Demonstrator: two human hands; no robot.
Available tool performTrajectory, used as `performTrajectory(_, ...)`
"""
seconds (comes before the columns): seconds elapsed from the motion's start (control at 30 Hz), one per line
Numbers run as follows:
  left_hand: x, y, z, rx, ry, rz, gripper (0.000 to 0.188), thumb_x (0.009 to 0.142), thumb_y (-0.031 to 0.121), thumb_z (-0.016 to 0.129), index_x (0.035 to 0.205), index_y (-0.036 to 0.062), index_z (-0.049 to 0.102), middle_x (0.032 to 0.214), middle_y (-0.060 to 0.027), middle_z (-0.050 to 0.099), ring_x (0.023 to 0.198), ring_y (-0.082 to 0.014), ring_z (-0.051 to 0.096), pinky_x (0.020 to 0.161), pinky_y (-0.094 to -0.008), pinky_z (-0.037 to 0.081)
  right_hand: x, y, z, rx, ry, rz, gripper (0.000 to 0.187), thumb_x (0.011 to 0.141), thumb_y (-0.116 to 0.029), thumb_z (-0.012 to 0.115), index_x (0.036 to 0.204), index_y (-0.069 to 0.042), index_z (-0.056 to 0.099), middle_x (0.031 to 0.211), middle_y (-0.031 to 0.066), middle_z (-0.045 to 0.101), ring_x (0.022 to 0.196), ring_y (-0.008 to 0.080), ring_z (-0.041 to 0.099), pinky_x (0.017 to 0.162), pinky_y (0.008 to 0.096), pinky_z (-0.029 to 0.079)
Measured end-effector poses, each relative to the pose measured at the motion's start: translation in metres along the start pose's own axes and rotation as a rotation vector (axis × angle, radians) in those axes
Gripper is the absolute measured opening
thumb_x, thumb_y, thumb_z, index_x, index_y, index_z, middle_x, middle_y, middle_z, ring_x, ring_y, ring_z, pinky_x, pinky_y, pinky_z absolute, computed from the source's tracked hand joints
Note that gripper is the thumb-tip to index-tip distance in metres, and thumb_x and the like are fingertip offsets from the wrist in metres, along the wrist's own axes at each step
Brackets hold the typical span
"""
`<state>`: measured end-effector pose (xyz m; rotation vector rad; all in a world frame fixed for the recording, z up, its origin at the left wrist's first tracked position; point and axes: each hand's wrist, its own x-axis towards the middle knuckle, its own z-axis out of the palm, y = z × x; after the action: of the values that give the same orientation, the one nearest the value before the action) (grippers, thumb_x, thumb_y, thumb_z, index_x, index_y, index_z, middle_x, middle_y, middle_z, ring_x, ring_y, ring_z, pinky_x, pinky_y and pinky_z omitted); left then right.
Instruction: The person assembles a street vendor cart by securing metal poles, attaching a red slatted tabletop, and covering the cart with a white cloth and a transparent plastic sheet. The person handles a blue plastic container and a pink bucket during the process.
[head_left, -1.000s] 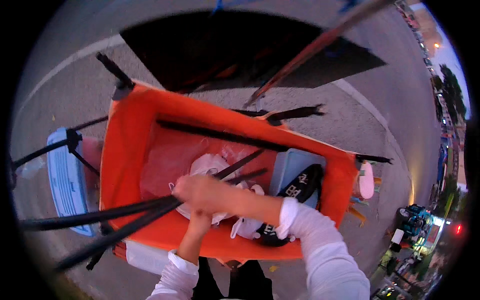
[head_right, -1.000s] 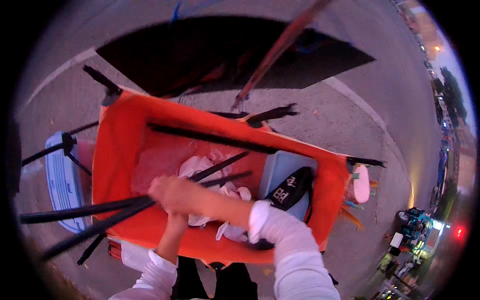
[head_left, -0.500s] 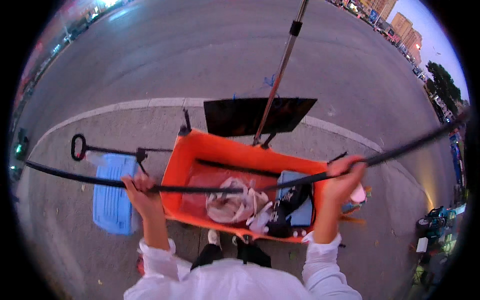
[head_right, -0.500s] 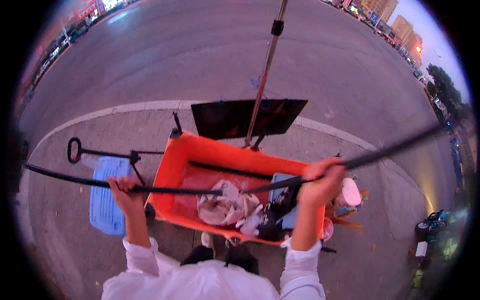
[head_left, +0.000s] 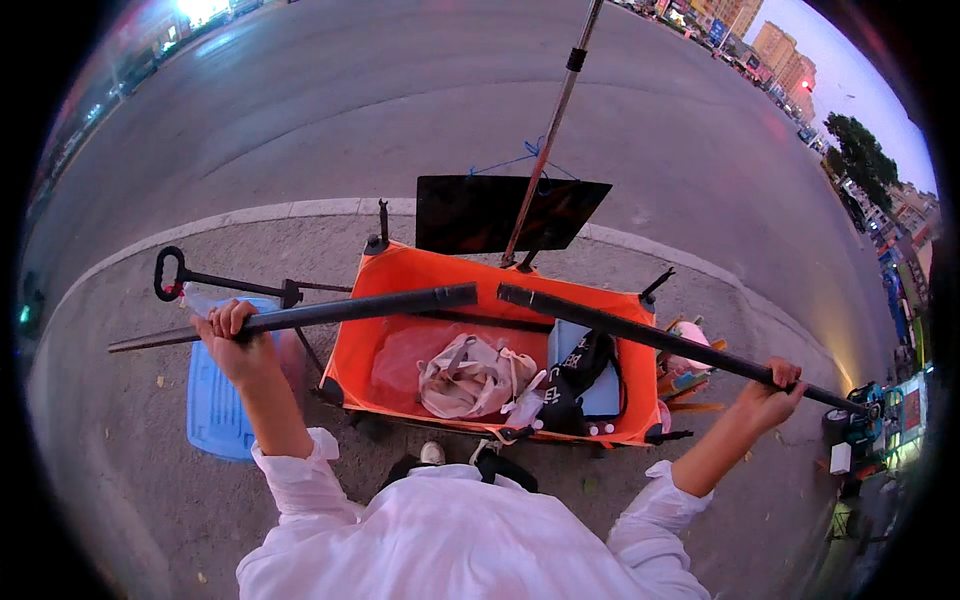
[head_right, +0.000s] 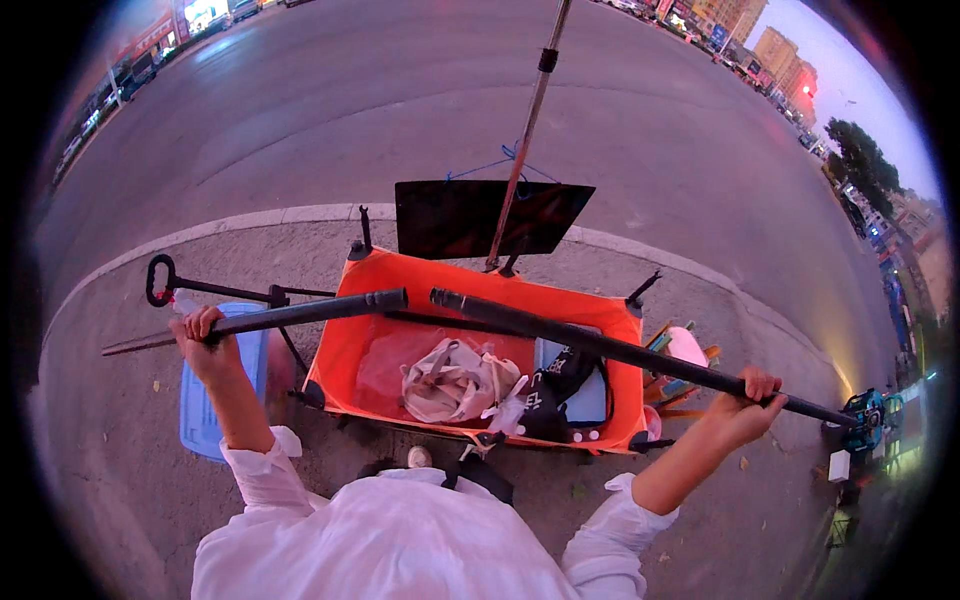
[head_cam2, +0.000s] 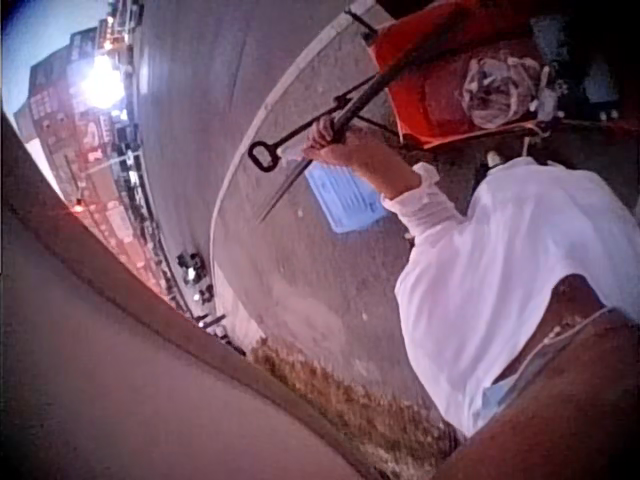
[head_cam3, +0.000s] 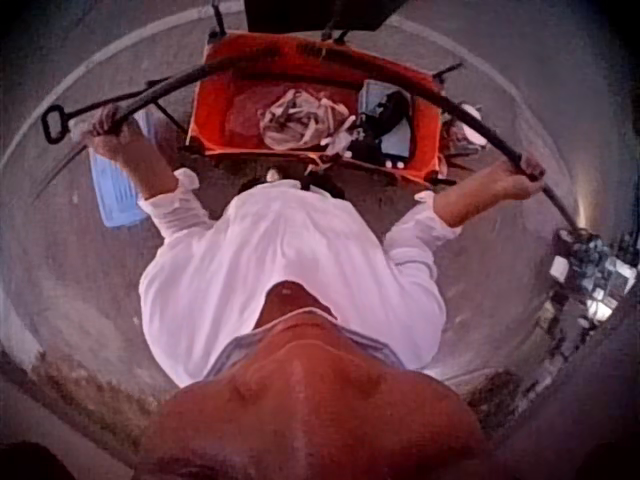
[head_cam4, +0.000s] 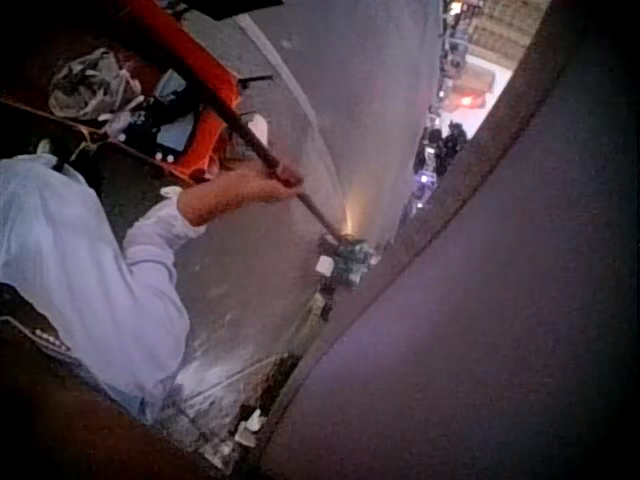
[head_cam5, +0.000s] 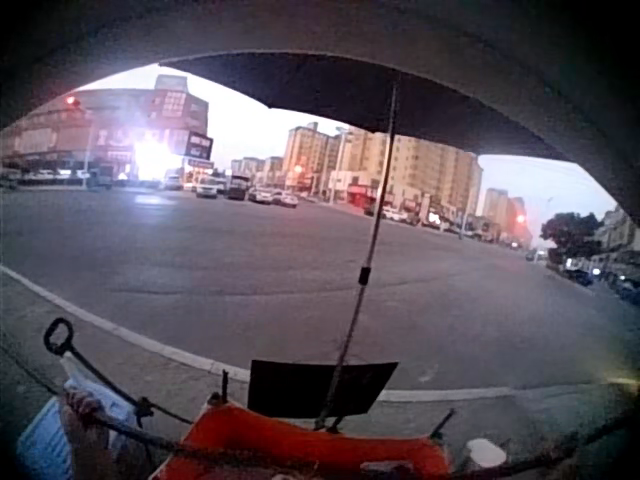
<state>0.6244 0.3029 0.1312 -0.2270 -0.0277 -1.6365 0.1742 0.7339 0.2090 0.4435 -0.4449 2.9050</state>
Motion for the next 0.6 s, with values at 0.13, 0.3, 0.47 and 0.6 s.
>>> performTrajectory(0.13, -0.002, 0.008, -0.001, 0.008, -0.034, -0.02, 0.041, 0.095, 0.038, 0.043, 0.064, 0.0117, 0.037, 0.053, 0.0036, 0.029, 0.046, -0.0085, 0.032, 0.046, -0.0229, 0.032, -0.003, -0.004, -0.003, 0.027, -0.034, 0.042, 0.027, 0.098, -0.027, 0.034, 0.082, -0.006, 0.038, 0.066, 0.0005, 0.027, 0.054, 0.0117, 0.029, 0.048, 0.0248, 0.03)
performTrajectory(0.3, -0.002, 0.01, 0.004, -0.022, -0.076, -0.055, 0.042, 0.097, 0.036, 0.04, 0.063, 0.0119, 0.034, 0.053, 0.0031, 0.027, 0.047, -0.0099, 0.03, 0.047, -0.0235, 0.031, -0.007, 0.003, -0.011, 0.08, -0.126, 0.103, 0.029, 0.099, -0.028, 0.033, 0.082, -0.005, 0.039, 0.066, 0.0009, 0.027, 0.054, 0.0122, 0.03, 0.048, 0.0254, 0.031)
performTrajectory(0.47, 0.0, 0.014, 0.008, -0.015, -0.092, -0.029, 0.039, 0.097, 0.034, 0.041, 0.065, 0.0121, 0.035, 0.053, 0.0031, 0.028, 0.046, -0.0101, 0.03, 0.047, -0.0239, 0.032, -0.006, 0.006, -0.009, 0.03, 0.031, 0.073, 0.028, 0.098, -0.027, 0.033, 0.084, -0.005, 0.04, 0.065, 0.0007, 0.028, 0.053, 0.0125, 0.031, 0.049, 0.0252, 0.033)
performTrajectory(0.6, 0.005, 0.012, 0.001, 0.024, -0.141, 0.029, 0.036, 0.095, 0.037, 0.043, 0.072, 0.0098, 0.039, 0.054, 0.0033, 0.03, 0.047, -0.0084, 0.034, 0.046, -0.0221, 0.033, -0.002, 0.019, -0.014, 0.013, 0.007, 0.089, 0.025, 0.098, -0.026, 0.035, 0.085, -0.005, 0.04, 0.065, 0.0005, 0.028, 0.053, 0.012, 0.031, 0.048, 0.0252, 0.033)
